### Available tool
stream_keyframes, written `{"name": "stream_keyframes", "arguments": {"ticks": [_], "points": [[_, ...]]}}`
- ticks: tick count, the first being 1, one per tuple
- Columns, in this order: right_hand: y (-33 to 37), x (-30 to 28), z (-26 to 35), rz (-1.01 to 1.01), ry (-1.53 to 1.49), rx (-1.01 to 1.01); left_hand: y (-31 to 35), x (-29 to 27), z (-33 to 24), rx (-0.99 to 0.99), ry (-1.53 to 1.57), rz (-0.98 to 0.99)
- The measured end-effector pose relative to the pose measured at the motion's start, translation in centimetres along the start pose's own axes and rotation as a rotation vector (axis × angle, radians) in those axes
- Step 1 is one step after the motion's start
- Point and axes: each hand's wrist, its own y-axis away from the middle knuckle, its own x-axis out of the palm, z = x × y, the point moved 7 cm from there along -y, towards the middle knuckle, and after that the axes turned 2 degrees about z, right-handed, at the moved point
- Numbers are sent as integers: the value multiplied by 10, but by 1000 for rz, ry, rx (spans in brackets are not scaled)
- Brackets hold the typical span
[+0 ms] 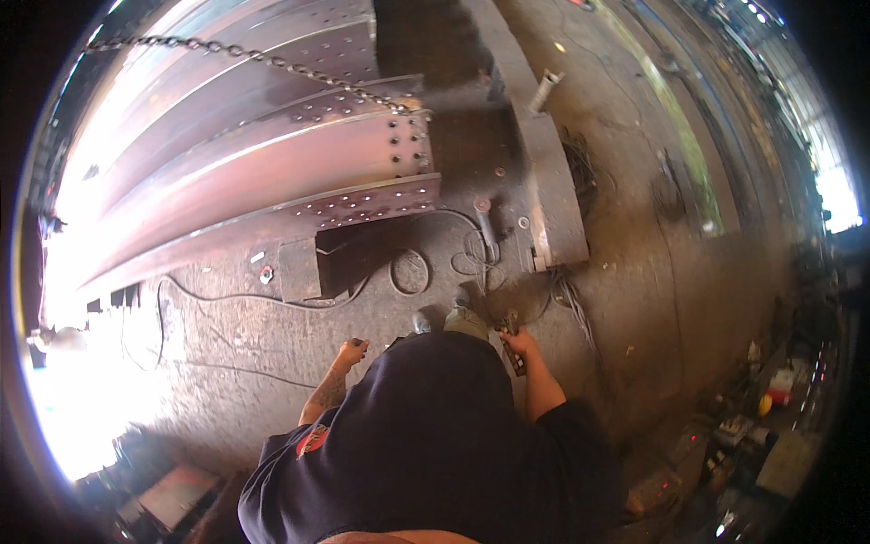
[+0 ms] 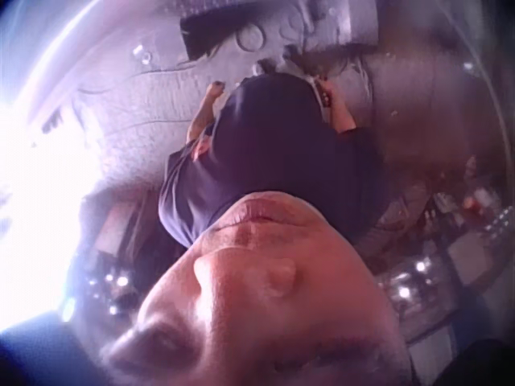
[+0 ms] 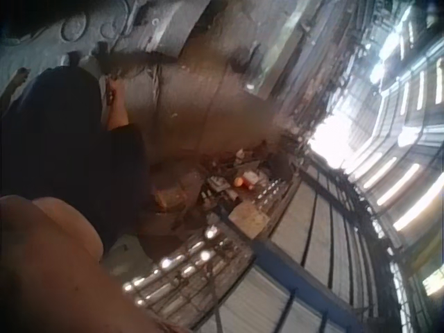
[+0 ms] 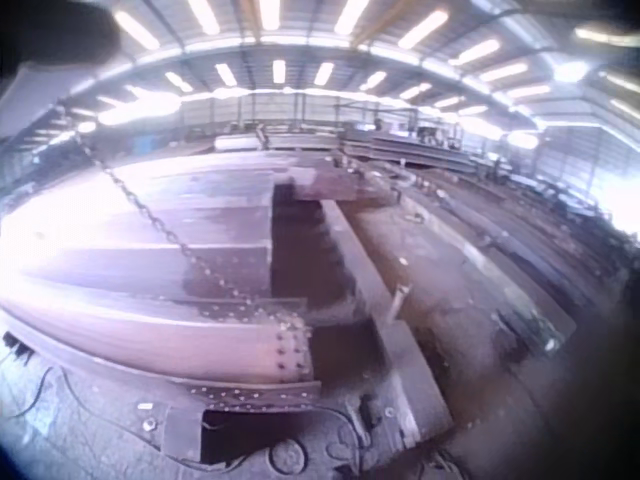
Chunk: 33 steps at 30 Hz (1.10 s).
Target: The person uses a handheld remote control to operate an overhead crane, lifting and rotating a large curved metal assembly. They guide the suspended piece with their hands and the remote, positioning it within a circular jig.
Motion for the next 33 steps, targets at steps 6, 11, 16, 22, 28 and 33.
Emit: {"name": "stream_keyframes", "arguments": {"ticks": [6, 11, 16, 22, 28, 33], "points": [[13, -2, -4, -47, -60, -21, -11, 10, -57, -19, 0, 290], [16, -4, -33, -47, -119, 79, -29, 49, -181, 208, -68, 498], [-7, -15, -73, 26, -110, 210, -19, 83, -350, 463, -9, 608], [-66, -51, -83, -44, -359, 183, -53, 114, -470, 524, -56, 690], [-112, -152, -40, -130, -485, 196, -93, 115, -548, 514, 38, 461], [-89, -261, 57, -283, -482, 19, -146, 106, -581, 352, 476, 259]]}}
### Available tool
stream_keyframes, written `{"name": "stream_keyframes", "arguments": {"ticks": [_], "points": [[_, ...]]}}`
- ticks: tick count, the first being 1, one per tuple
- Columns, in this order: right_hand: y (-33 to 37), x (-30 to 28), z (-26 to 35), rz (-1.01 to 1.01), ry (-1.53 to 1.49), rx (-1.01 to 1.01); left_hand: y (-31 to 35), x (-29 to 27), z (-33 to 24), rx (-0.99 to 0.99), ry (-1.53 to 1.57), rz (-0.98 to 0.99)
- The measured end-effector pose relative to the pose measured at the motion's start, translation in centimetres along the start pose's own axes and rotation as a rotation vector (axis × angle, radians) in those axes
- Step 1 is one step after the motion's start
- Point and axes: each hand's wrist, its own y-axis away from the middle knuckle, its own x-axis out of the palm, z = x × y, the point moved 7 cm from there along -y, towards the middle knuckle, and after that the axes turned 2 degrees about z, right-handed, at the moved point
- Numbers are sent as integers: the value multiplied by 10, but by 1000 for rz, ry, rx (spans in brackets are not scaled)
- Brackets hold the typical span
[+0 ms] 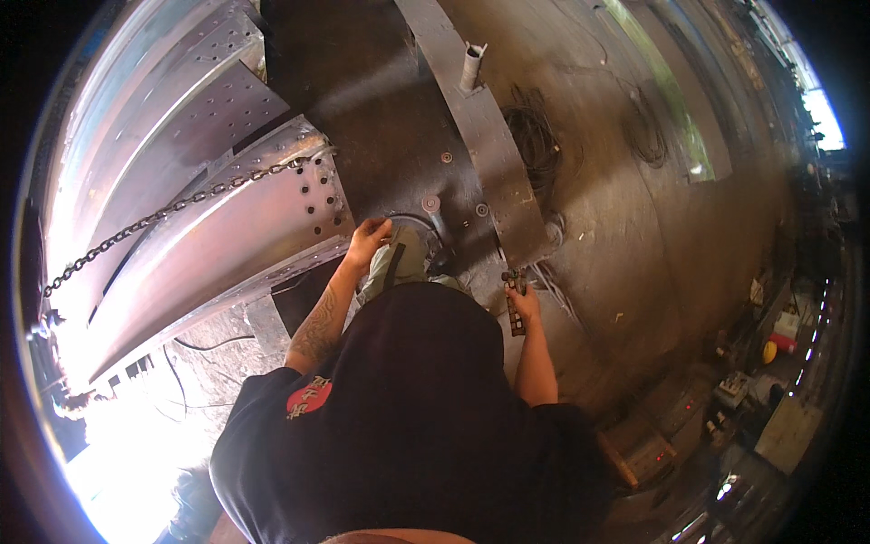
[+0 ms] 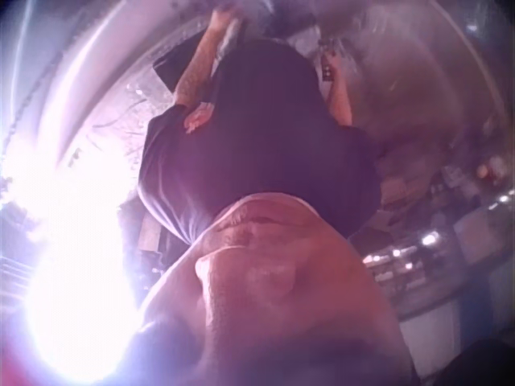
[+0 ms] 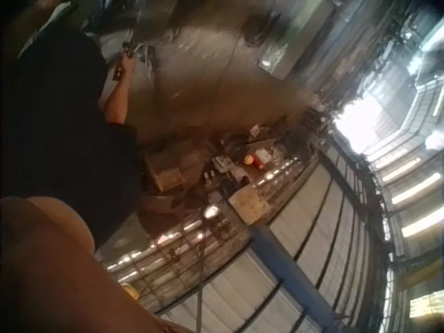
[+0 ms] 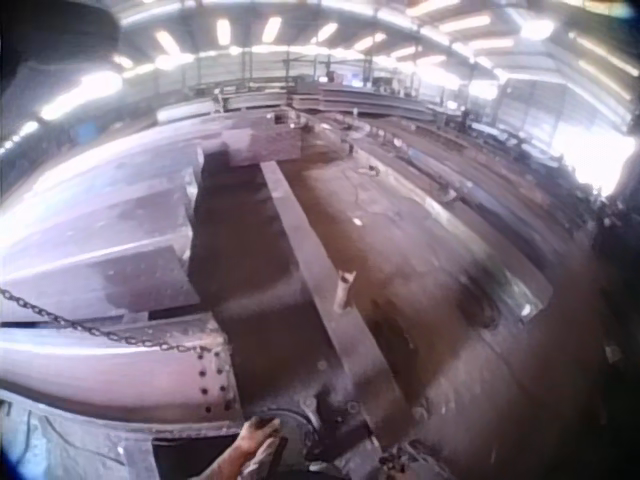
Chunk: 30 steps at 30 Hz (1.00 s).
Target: The person uses a handheld remote control to operate an overhead crane, lifting and rotating a large curved metal assembly. They guide the suspended piece with their hands and the remote, positioning it within a circular jig.
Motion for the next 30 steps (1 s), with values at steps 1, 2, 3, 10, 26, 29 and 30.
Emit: {"name": "stream_keyframes", "arguments": {"ticks": [1, 2, 3, 10, 26, 29, 30], "points": [[-15, -5, 2, -65, 70, -47, -11, -3, -2, -19, 74, -57], [-31, -7, 0, -134, 138, -97, -21, -4, -12, -2, 116, -114], [-49, -7, -6, -208, 202, -146, -35, -4, -19, -23, 160, -144], [-104, 8, 22, -139, 30, -195, -137, -65, -23, -157, 259, -513], [-244, 16, 360, 38, 267, -311, -299, -227, 30, -533, -355, -666], [-261, 13, 435, 41, 357, -376, -290, -225, 40, -601, -335, -743], [-268, 12, 453, 55, 318, -359, -297, -227, 33, -609, -351, -753]]}}
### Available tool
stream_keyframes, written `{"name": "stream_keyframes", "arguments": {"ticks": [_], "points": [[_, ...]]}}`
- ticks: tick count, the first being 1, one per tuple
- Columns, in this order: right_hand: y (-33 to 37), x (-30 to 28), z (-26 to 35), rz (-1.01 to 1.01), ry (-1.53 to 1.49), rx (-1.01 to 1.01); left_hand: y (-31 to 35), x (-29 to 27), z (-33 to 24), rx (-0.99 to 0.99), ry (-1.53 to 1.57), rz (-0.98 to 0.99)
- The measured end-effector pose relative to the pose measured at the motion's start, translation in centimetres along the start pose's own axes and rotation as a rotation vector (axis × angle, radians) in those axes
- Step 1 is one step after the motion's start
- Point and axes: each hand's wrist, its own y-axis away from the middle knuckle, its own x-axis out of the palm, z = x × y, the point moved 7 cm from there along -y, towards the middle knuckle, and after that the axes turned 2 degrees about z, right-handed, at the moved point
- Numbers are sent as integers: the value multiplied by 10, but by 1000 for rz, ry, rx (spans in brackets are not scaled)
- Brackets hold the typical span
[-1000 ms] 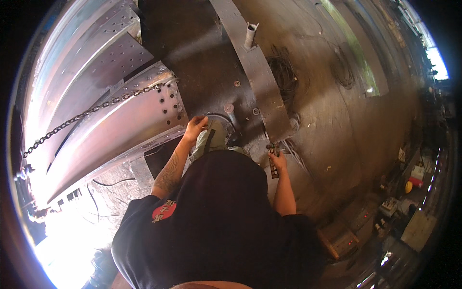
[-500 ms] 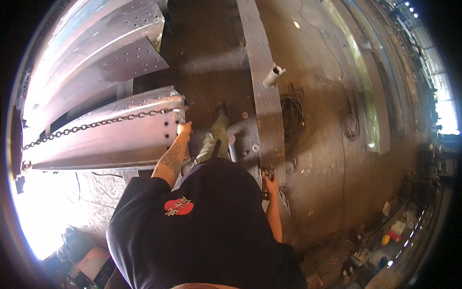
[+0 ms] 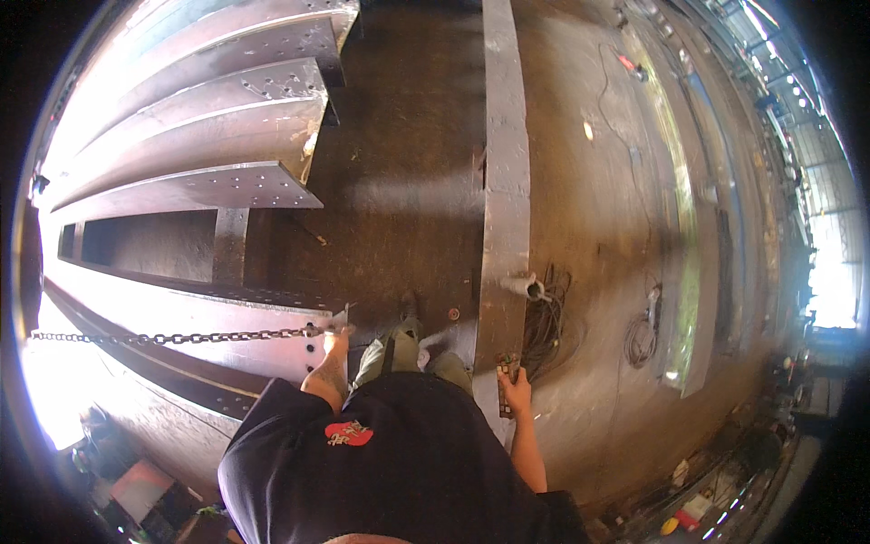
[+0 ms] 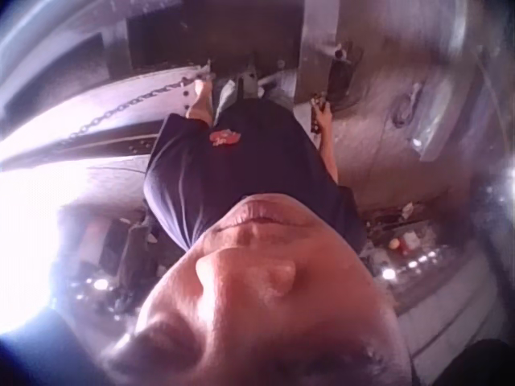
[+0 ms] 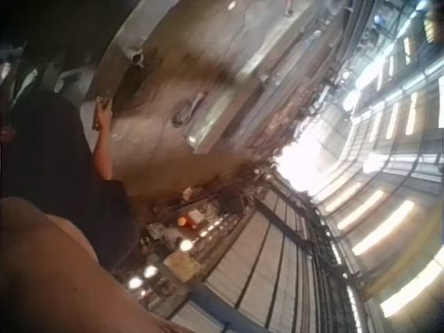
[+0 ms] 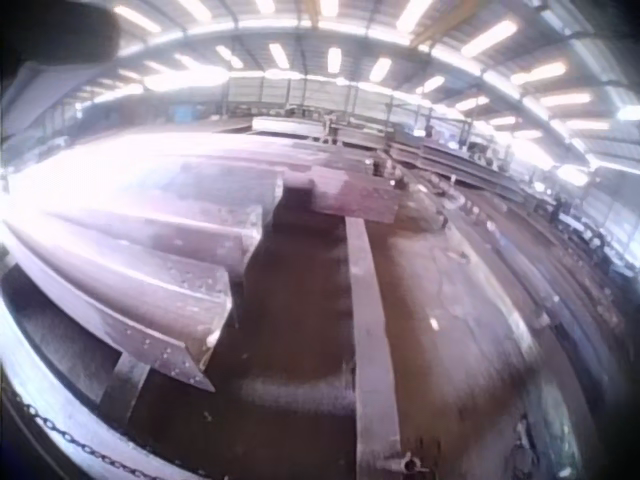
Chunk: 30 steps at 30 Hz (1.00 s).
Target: The person uses a handheld remote control to operate an overhead crane, lifting and rotating a large curved metal assembly. They guide the suspended piece with their hands and the remote, positioning it within a circular jig.
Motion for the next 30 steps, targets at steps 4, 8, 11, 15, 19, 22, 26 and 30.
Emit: {"name": "stream_keyframes", "arguments": {"ticks": [4, 8, 11, 15, 19, 22, 26, 30], "points": [[-50, -16, 59, 49, 50, -95, 7, -2, -4, -65, -15, -101], [-112, -22, 129, 219, 382, -176, 13, 0, -8, -146, -8, -249], [-164, -25, 171, 234, 489, -318, 20, 2, -14, -203, 22, -335], [-204, -15, 270, 357, 714, -276, 25, 3, -15, -283, 70, -424], [-253, -8, 322, 444, 907, -242, 41, -10, -32, -419, 56, -490], [-303, 4, 342, 394, 981, -330, 57, -17, -28, -498, 71, -616], [-322, 31, 417, 410, 929, -447, 49, -16, -20, -547, -7, -575], [-321, 32, 467, 429, 947, -456, 57, -26, -27, -549, 88, -476]]}}
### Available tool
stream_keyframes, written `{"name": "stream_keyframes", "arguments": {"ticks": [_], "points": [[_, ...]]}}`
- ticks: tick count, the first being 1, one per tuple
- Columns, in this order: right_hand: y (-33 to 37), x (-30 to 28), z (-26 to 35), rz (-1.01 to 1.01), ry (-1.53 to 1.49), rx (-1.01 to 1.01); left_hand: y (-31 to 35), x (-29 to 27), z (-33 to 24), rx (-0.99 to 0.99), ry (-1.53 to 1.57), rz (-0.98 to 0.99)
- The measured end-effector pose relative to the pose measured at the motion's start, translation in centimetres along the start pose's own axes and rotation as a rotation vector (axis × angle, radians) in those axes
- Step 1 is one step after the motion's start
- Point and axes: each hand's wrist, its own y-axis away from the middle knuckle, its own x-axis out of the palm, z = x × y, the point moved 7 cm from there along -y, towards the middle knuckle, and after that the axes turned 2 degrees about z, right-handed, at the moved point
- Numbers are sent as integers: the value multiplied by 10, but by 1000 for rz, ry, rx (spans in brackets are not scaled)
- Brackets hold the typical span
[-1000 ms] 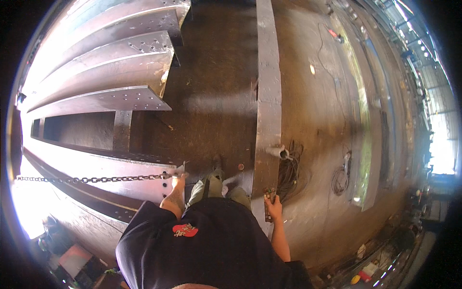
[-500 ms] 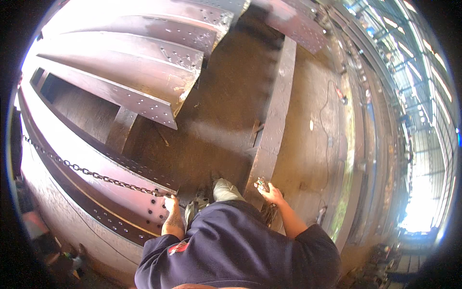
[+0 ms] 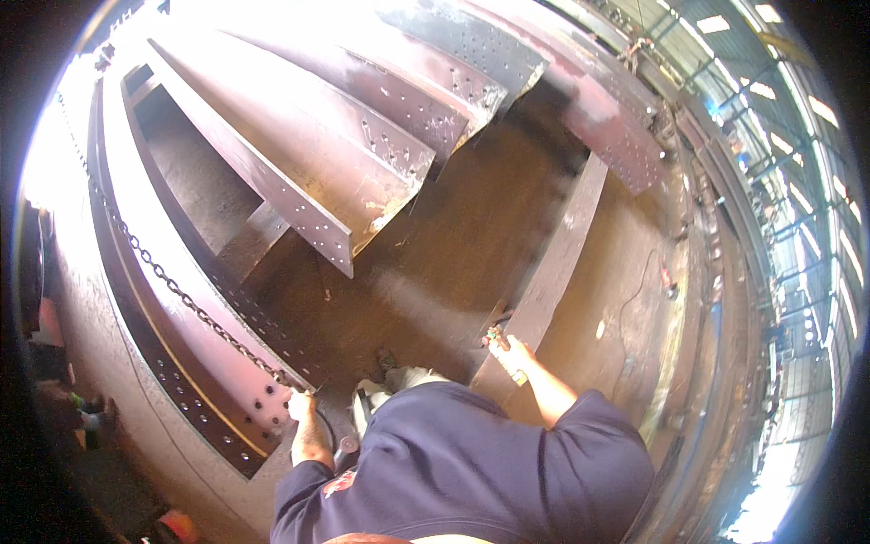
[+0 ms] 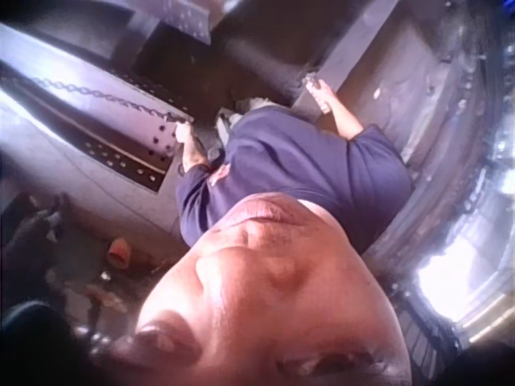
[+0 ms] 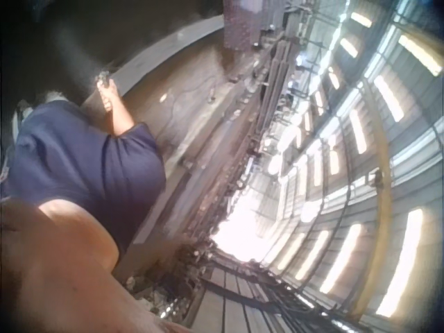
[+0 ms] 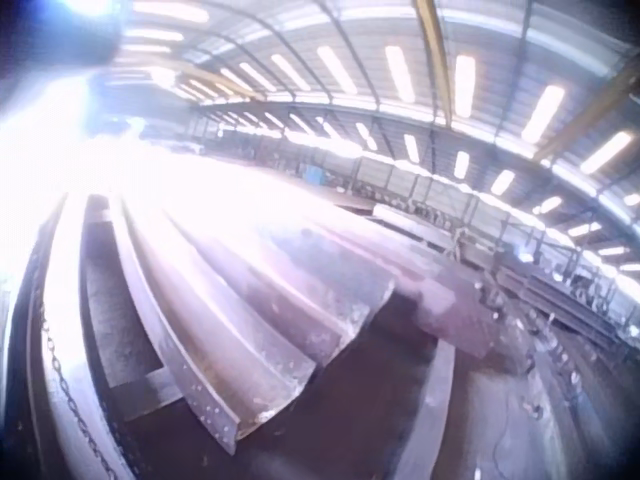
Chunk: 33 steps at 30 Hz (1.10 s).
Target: The person uses a handheld remote control to operate an overhead crane, lifting and rotating a large curved metal assembly. They guide the suspended piece with their hands and the remote, positioning it within a circular jig.
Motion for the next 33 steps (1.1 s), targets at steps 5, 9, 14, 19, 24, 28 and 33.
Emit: {"name": "stream_keyframes", "arguments": {"ticks": [5, 9, 14, 19, 24, 28, 33], "points": [[-12, -13, -8, -41, 112, 3, 6, 2, -1, -50, 25, -24], [-1, -12, 2, 9, 113, -34, 2, 4, 6, -101, 72, -18], [1, 18, -45, 12, 201, 2, 6, 6, -1, -113, 142, -11], [-1, 39, -72, 99, 244, 62, 10, 12, 6, -67, 172, -36], [7, 26, -59, 30, 258, 48, 5, 13, 9, 16, 164, -37], [6, 21, -53, -9, 265, 4, 8, 16, 9, 47, 165, -97], [1, 22, -49, 7, 255, 16, 14, 23, 15, 121, 150, -214]]}}
